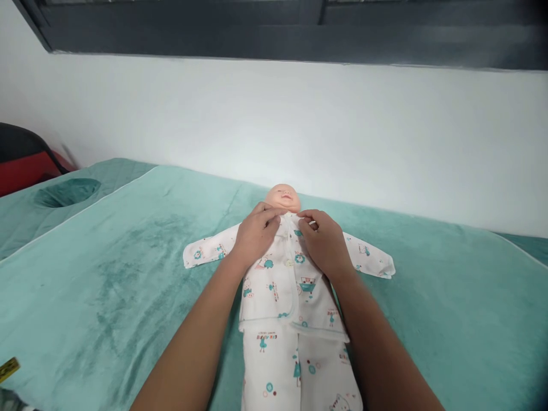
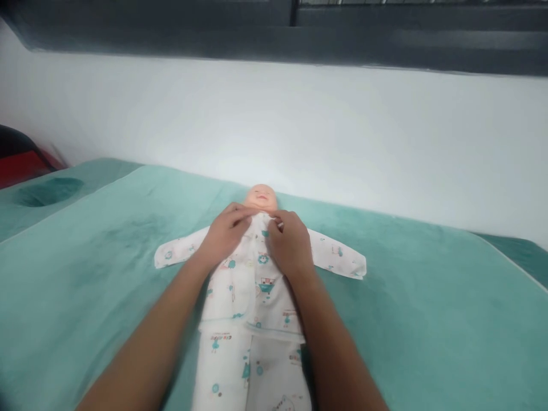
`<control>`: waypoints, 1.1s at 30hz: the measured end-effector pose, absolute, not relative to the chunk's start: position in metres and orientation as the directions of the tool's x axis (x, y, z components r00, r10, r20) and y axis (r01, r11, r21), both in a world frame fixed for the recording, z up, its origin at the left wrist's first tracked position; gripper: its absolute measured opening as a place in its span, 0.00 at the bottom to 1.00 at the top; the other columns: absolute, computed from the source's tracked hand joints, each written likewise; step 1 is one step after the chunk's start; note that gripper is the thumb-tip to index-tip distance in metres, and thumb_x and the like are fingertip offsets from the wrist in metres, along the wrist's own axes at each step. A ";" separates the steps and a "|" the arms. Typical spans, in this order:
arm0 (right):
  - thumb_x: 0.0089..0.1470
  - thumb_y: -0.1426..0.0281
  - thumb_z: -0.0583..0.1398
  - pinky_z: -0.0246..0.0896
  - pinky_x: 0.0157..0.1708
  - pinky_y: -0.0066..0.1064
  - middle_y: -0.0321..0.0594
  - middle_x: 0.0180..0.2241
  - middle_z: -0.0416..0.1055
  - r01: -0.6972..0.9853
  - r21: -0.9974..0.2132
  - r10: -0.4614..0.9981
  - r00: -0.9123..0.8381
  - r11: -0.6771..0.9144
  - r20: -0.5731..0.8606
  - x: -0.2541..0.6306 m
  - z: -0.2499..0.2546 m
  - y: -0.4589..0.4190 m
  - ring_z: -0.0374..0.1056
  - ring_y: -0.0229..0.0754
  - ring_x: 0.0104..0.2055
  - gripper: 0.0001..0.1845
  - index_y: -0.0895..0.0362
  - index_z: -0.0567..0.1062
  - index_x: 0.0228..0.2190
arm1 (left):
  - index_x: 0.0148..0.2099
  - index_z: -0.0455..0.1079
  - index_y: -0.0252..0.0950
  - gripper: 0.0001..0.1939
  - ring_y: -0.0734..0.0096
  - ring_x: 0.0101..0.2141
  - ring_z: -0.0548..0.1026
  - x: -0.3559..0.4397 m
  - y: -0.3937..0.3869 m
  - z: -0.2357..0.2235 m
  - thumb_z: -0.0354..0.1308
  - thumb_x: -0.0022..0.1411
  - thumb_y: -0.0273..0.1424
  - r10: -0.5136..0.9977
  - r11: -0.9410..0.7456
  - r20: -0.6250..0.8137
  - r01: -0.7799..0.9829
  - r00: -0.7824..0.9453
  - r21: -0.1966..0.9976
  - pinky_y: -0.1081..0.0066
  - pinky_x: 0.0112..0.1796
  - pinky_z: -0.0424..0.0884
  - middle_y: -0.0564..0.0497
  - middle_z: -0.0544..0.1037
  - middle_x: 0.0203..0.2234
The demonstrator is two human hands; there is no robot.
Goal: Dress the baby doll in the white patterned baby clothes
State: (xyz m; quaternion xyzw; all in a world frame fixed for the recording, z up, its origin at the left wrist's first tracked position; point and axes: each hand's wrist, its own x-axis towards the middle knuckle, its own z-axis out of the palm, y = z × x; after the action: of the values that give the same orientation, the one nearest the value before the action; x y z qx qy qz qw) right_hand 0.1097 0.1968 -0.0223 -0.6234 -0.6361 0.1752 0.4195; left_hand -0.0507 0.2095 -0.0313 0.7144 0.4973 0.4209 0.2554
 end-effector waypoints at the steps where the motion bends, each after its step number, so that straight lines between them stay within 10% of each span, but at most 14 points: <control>1: 0.53 0.69 0.53 0.57 0.34 0.32 0.36 0.32 0.71 0.652 -0.742 0.943 0.127 0.155 0.308 0.110 -0.017 0.193 0.64 0.39 0.31 0.09 0.53 0.74 0.33 | 0.48 0.75 0.43 0.15 0.73 0.38 0.73 -0.051 0.206 -0.030 0.49 0.64 0.29 0.923 -0.379 0.358 0.474 0.139 0.795 0.71 0.42 0.68 0.52 0.74 0.42; 13: 0.55 0.62 0.55 0.44 0.22 0.30 0.36 0.24 0.66 0.891 -0.441 0.994 -0.089 0.109 0.064 0.099 0.013 0.152 0.55 0.37 0.23 0.14 0.54 0.60 0.22 | 0.36 0.72 0.38 0.07 0.77 0.25 0.62 -0.069 0.188 -0.007 0.57 0.59 0.36 0.926 -0.250 0.101 0.392 0.365 0.885 0.74 0.27 0.59 0.57 0.66 0.25; 33: 0.54 0.64 0.53 0.45 0.23 0.30 0.33 0.20 0.65 0.826 -0.543 0.988 -0.148 0.152 0.051 0.097 0.008 0.165 0.56 0.36 0.23 0.13 0.55 0.61 0.21 | 0.32 0.67 0.35 0.08 0.76 0.28 0.63 -0.073 0.189 -0.010 0.57 0.59 0.34 0.933 -0.076 0.051 0.057 0.356 0.995 0.74 0.31 0.58 0.55 0.66 0.26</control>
State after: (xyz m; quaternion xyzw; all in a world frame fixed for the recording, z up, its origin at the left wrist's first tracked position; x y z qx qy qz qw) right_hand 0.0973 0.1649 0.0077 -0.6200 -0.7313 0.1986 0.2033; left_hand -0.0726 0.1889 -0.0095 0.6148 0.4026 0.4000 0.5477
